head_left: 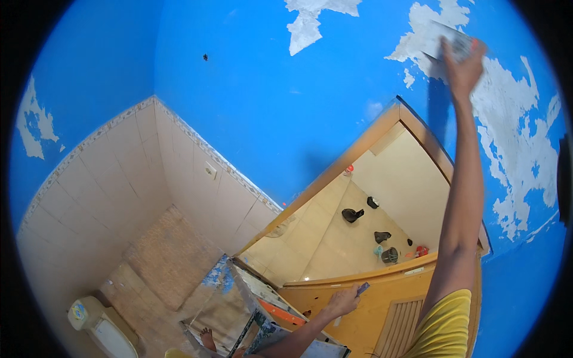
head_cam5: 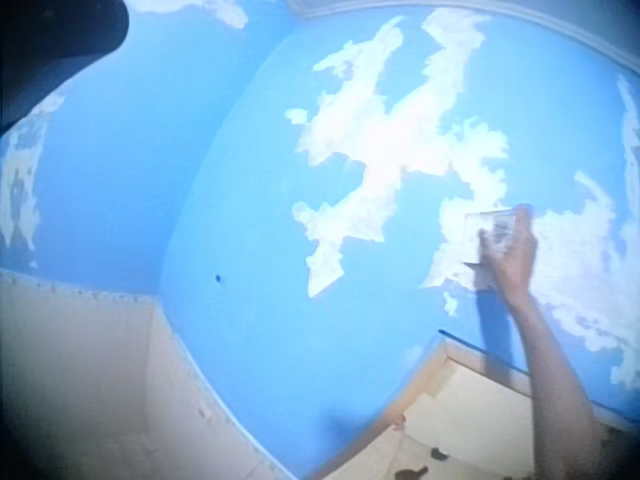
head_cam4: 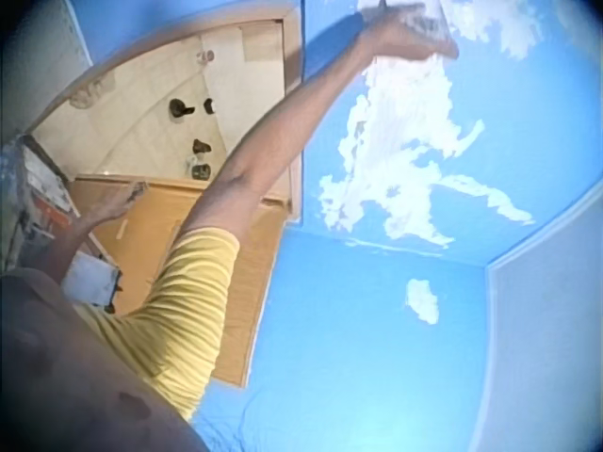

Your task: The person applies white plaster to a blue ceiling using a trowel and a hawk. They repeatedly scoop plaster from the hawk and spread it across the ceiling surface while standing on a ladder.

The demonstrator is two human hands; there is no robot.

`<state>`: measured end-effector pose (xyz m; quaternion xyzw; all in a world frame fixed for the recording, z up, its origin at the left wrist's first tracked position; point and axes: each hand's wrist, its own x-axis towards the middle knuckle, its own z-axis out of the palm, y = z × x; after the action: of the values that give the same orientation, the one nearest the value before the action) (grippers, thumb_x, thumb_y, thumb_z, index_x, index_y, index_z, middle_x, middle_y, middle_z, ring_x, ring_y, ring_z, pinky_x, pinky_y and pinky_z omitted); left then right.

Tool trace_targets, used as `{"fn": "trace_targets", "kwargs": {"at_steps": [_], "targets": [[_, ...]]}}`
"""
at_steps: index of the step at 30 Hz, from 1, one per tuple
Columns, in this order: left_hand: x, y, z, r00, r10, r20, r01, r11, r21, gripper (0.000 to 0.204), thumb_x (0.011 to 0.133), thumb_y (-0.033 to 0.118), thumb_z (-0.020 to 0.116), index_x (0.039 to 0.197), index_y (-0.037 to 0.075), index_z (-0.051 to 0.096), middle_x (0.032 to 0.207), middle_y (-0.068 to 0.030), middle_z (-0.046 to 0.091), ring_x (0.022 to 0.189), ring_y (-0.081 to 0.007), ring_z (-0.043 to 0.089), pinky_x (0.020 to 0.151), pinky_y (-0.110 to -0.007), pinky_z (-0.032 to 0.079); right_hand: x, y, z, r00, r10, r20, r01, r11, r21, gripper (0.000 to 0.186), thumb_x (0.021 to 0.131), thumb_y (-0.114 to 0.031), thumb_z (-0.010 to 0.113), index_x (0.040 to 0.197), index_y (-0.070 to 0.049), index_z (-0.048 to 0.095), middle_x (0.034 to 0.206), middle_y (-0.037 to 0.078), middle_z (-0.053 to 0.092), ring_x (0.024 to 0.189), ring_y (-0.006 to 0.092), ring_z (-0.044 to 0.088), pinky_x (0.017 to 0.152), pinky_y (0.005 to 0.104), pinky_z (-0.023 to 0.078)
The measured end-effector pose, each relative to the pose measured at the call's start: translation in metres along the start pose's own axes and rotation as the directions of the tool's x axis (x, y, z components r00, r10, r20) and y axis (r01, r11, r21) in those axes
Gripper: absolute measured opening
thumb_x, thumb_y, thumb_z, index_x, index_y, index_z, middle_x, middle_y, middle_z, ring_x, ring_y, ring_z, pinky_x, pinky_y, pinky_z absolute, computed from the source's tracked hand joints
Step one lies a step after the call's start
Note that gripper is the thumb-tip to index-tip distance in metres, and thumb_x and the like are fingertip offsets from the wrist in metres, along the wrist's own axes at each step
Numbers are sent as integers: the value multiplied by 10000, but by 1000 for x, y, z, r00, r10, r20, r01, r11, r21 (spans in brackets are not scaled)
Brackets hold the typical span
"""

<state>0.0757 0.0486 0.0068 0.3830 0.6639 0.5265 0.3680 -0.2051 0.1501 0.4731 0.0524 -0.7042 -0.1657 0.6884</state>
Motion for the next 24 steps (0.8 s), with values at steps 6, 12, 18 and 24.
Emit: {"fn": "trace_targets", "kwargs": {"at_steps": [6,12,18,24], "targets": [[10,-25,4,1000,15,-13,-13,994,110,303,844,185,445,1101,33,392,846,-236,598,802,-399,587,704,-499,432,-10,-55,33,984,13,179,-33,993,110,549,730,-444,674,1073,-80,448,843,210,627,778,364,626,685,406,488],[11,-15,6,999,26,-33,-25,999,20,330,846,199,440,1135,47,390,841,-234,601,807,-394,590,702,-501,432,-9,-20,-47,992,71,-101,-73,997,-14,444,775,-381,661,1090,-113,503,877,161,654,791,273,660,668,357,519],[15,-16,13,1000,26,13,-26,999,22,364,846,208,432,1170,52,373,841,-231,602,802,-393,591,693,-505,429,-57,-20,-73,926,-256,278,319,925,-207,620,659,-15,643,1200,-298,534,1196,-9,559,1037,237,547,837,364,467],[12,-11,5,999,22,44,-22,1000,-5,385,841,213,436,1182,57,350,847,-239,600,792,-399,588,697,-503,430,-109,-27,-55,831,-403,384,513,822,-247,631,612,-38,685,1172,-303,562,1285,-64,486,1094,188,498,842,339,399]]}}
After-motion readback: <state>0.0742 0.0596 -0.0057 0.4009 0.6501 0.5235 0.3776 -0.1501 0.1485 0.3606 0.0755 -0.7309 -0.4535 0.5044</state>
